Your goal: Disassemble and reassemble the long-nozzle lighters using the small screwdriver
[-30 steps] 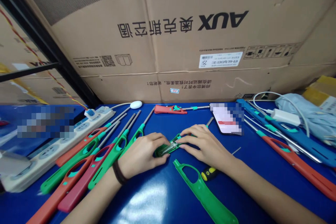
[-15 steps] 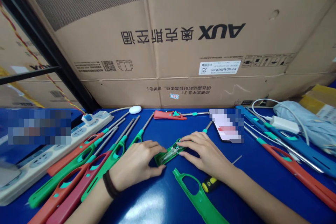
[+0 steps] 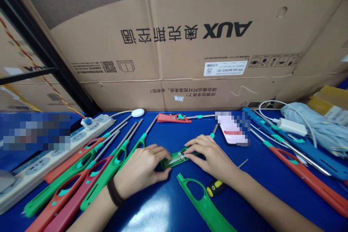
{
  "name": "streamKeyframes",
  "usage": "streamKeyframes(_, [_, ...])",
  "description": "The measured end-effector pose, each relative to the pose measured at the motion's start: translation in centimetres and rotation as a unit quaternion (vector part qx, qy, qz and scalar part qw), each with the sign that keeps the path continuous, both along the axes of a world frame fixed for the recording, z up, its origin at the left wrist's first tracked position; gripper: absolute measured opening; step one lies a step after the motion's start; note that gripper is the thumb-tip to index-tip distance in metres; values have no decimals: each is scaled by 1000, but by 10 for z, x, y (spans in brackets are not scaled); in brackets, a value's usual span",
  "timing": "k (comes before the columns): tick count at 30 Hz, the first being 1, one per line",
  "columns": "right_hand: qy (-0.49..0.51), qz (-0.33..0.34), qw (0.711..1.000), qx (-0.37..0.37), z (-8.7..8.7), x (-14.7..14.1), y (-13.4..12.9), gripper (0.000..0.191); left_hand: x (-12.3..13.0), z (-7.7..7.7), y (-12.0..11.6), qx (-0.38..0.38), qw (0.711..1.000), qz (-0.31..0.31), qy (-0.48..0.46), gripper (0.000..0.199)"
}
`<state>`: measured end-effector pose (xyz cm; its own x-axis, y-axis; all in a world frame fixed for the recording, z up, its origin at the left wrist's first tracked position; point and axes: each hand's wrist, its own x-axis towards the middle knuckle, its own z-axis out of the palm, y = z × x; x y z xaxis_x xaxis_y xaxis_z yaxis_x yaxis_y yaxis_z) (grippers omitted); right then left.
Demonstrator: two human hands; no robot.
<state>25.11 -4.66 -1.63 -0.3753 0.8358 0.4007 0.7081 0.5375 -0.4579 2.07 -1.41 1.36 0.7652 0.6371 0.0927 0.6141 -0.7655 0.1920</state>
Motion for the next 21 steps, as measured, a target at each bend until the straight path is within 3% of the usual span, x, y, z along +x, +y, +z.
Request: streamKeyframes(21, [-2, 25, 1000, 0, 4, 0, -1, 5, 3, -1, 0, -26, 999, 1, -45, 19])
